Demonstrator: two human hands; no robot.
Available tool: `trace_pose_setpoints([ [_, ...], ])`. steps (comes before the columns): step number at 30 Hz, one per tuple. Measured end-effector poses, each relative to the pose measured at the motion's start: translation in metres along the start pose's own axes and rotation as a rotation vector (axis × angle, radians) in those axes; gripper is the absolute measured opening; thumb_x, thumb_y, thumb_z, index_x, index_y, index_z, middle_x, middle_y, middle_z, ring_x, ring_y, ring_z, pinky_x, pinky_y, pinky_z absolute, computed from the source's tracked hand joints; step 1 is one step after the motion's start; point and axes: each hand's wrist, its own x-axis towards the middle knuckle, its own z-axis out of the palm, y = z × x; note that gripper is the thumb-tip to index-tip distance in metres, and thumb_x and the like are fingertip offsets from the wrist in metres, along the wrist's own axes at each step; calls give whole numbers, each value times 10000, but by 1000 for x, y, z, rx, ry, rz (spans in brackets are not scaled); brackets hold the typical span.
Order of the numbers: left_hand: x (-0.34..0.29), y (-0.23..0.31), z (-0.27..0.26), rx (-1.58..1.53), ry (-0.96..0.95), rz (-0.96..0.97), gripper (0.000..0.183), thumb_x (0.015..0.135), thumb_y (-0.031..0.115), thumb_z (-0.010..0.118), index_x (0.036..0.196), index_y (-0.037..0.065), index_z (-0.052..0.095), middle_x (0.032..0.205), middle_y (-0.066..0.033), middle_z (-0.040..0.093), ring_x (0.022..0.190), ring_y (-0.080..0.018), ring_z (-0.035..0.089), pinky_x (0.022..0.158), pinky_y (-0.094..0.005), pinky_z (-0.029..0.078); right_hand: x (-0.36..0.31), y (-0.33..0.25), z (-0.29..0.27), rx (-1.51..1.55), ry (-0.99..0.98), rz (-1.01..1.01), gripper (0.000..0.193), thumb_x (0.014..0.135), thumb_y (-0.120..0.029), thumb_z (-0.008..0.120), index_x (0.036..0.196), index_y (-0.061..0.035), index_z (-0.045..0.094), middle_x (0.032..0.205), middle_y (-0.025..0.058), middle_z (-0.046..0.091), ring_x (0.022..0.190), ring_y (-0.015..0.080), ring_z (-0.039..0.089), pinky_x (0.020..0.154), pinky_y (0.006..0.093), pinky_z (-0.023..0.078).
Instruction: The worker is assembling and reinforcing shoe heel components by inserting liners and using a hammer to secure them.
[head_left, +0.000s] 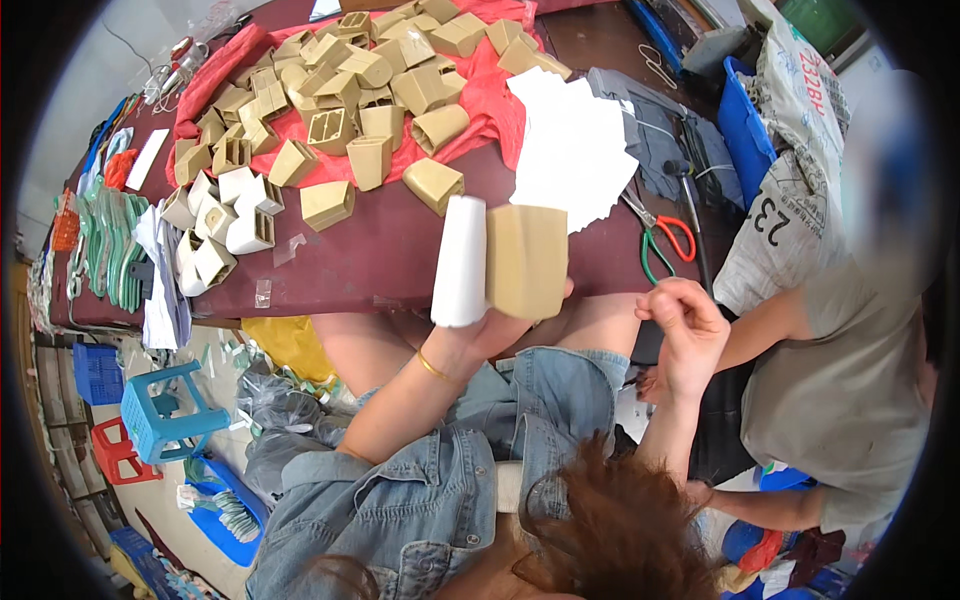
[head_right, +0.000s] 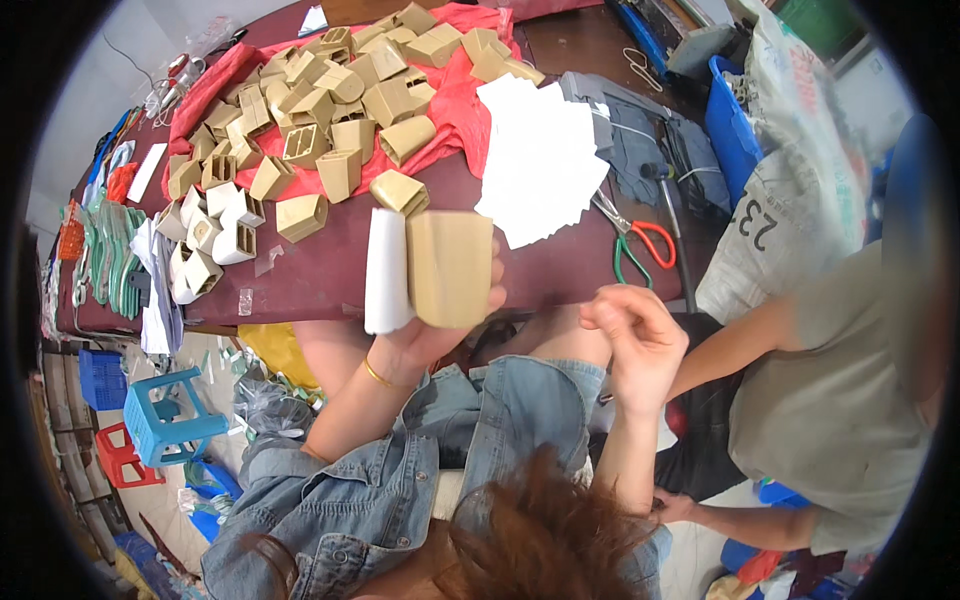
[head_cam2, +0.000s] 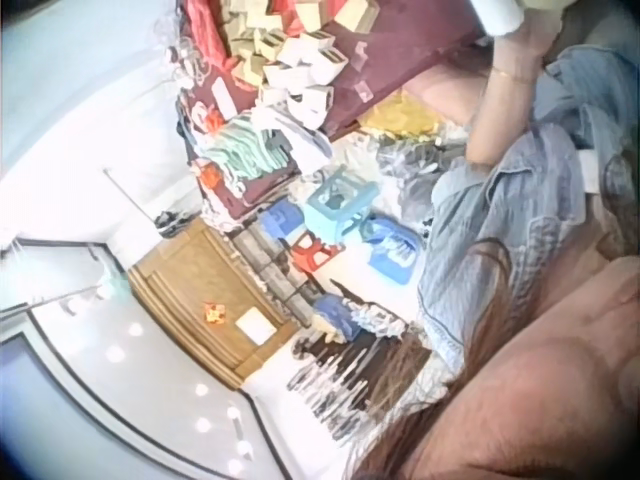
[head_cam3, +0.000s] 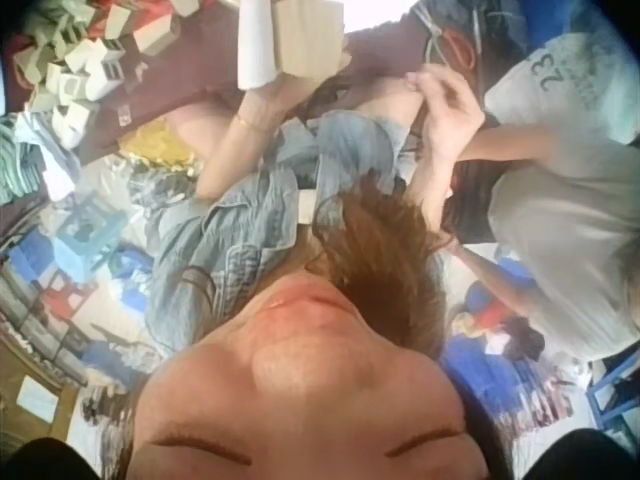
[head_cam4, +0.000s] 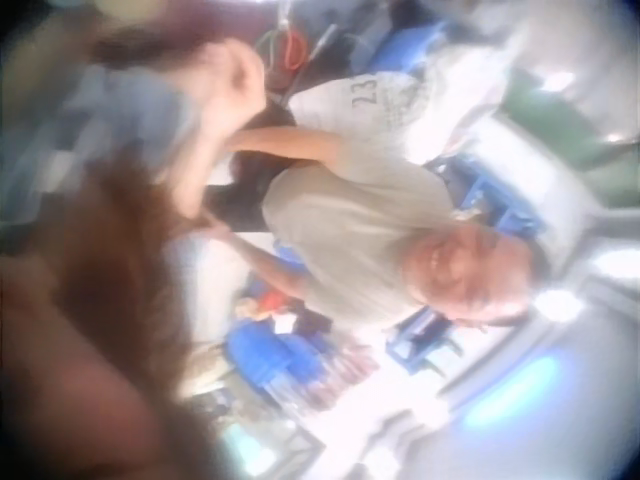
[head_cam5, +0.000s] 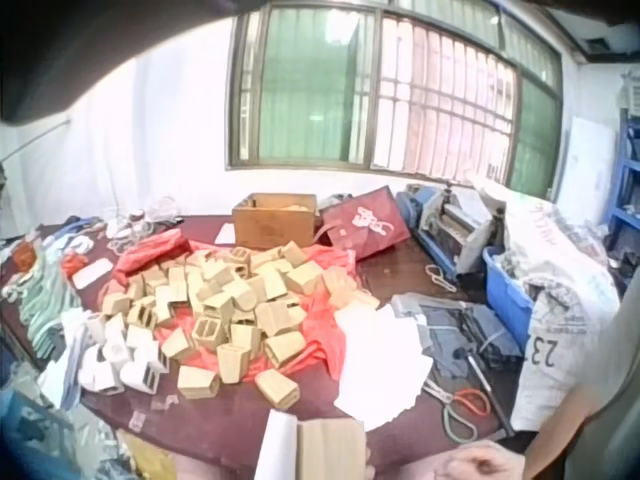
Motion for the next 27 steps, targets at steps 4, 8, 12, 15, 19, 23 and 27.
trace_pose_setpoints([
  [4, 24, -3, 22, -94, -68, -27, 424, 876, 410, 557, 1132, 75, 511, 1028, -40, 486, 906, -162, 439, 767, -290, 356, -7, 4, -5, 96, 17, 100, 117, 918, -53, 521, 986, 35, 557, 749, 73, 564, 604, 157, 583, 576, 265, 498],
  [8, 36, -13, 39, -35, -121, 47, 408, 884, 407, 551, 1156, 107, 503, 1036, -32, 491, 923, -166, 446, 805, -314, 361, -28, 24, -11, 69, 68, 199, 187, 916, -187, 426, 850, -16, 459, 555, 33, 422, 435, 136, 460, 417, 255, 380],
  [12, 35, -9, 14, 25, -138, 103, 389, 901, 401, 527, 1182, 133, 511, 1061, -19, 505, 970, -166, 455, 870, -347, 361, -43, 29, -19, -81, -75, 322, 221, 893, -189, 419, 739, -33, 454, 531, 31, 430, 420, 127, 454, 408, 237, 317],
  [15, 11, 19, -9, 9, -29, 102, 447, 904, 380, 518, 1229, 75, 486, 1089, -70, 493, 983, -205, 448, 854, -336, 382, 7, -26, -71, -423, -178, 83, 319, 964, -231, 482, 739, -13, 540, 652, 69, 583, 540, 125, 563, 542, 230, 452],
  [19, -22, 53, -30, -23, -176, 237, 482, 925, 383, 480, 1290, 67, 460, 1183, -87, 529, 1020, -229, 509, 890, -388, 405, 135, -209, -80, -776, -63, -473, 213, 860, -3, 480, 1047, -9, 583, 976, 85, 622, 596, 92, 563, 542, 225, 462],
  [23, -30, 44, -28, 141, -8, 379, 507, 912, 405, 492, 1269, 46, 479, 1184, -109, 518, 1030, -247, 500, 875, -393, 420, 267, -359, -87, -1009, 31, -388, 747, 851, -71, 567, 1471, -275, 203, 860, 35, 638, 497, 38, 491, 448, 182, 407],
  [27, -47, 40, -48, 57, 99, 353, 600, 937, 459, 412, 1336, 11, 411, 1184, -127, 552, 1041, -278, 545, 916, -449, 445, 378, -317, -15, -1031, 88, -128, 812, 750, -65, 686, 1440, -224, 289, 616, 26, 594, 409, 82, 462, 338, 224, 351],
])
